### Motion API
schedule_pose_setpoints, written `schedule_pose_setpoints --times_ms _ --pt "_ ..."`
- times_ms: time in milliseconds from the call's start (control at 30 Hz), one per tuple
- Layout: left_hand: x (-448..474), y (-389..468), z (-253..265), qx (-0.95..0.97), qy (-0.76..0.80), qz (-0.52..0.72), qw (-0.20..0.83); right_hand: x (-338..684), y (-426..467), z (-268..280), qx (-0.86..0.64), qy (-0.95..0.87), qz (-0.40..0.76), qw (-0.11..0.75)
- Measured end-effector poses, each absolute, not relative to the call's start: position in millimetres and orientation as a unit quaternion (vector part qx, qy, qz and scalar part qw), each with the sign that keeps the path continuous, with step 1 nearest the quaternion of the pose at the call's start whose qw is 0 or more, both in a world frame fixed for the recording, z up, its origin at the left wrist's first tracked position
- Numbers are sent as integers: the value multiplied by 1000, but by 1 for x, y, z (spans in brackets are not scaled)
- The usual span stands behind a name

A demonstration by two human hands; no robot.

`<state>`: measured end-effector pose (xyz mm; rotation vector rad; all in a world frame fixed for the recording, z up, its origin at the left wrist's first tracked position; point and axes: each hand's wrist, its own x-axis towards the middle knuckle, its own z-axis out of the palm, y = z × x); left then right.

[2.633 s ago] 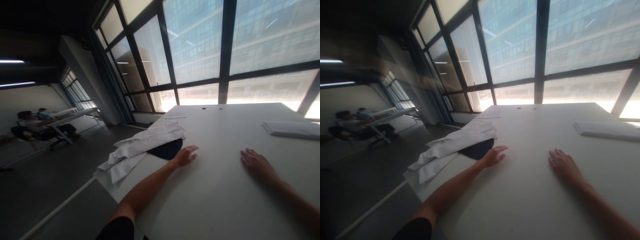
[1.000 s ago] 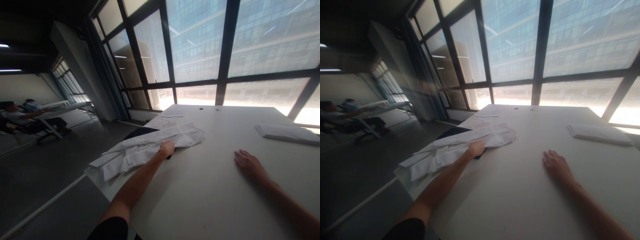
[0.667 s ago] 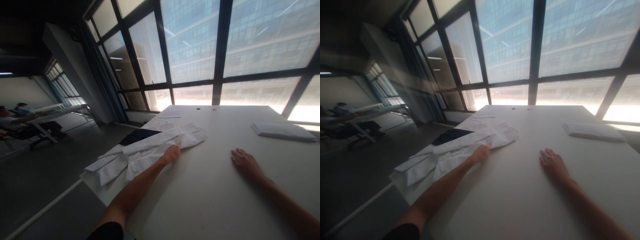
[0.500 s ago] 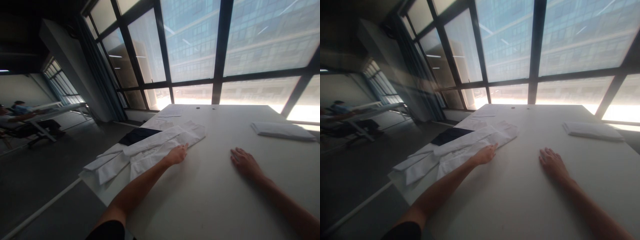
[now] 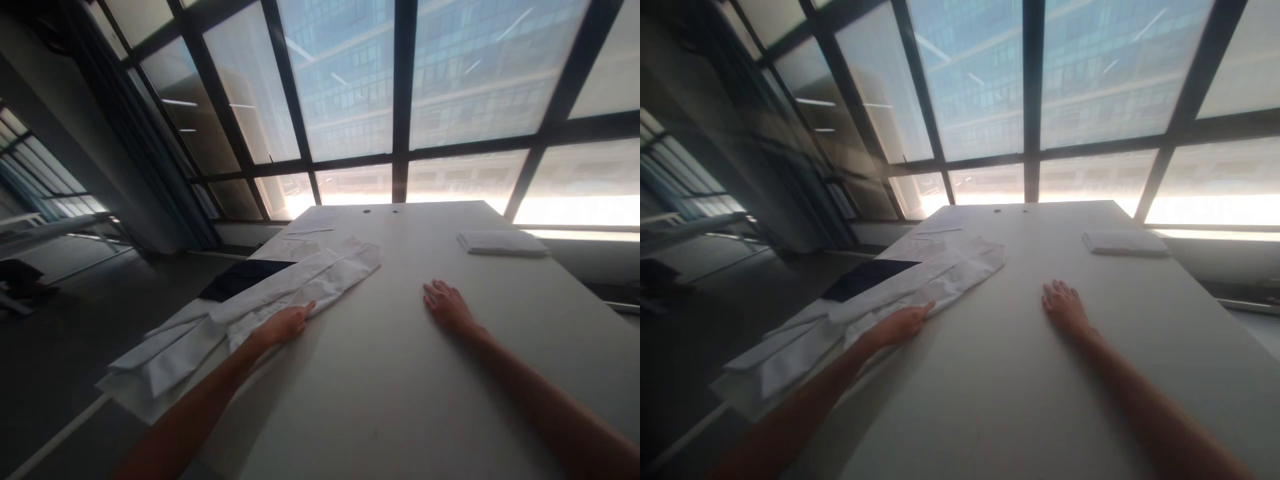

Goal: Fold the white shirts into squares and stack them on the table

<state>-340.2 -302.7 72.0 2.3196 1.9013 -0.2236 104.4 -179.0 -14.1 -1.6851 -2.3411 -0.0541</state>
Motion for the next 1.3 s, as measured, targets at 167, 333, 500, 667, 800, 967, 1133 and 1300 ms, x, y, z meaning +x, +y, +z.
schedule_pose_setpoints --times_ms 167,333,500,667,800,967,1133,1300 --pt "-318 -281 86 796 595 -32 107 102 -181 -10 -586 -799 -6 136" --pt "-242 -248 83 839 528 24 129 102 -180 -12 -593 -794 10 133" --pt "-144 -215 58 840 526 49 120 103 -175 -16 -589 -792 21 158" --pt "-58 -203 35 839 533 69 86 116 -159 -16 -594 -757 92 256" --pt "-16 -207 27 859 496 77 104 134 -149 -12 -604 -700 154 348" --pt "-27 -200 35 884 441 104 116 142 -146 -15 -610 -674 164 384" --pt "-73 -179 31 862 480 164 -11 125 -140 -16 -576 -657 219 434" --pt "-88 -177 10 883 461 86 2 106 -100 -2 -569 -509 390 516"
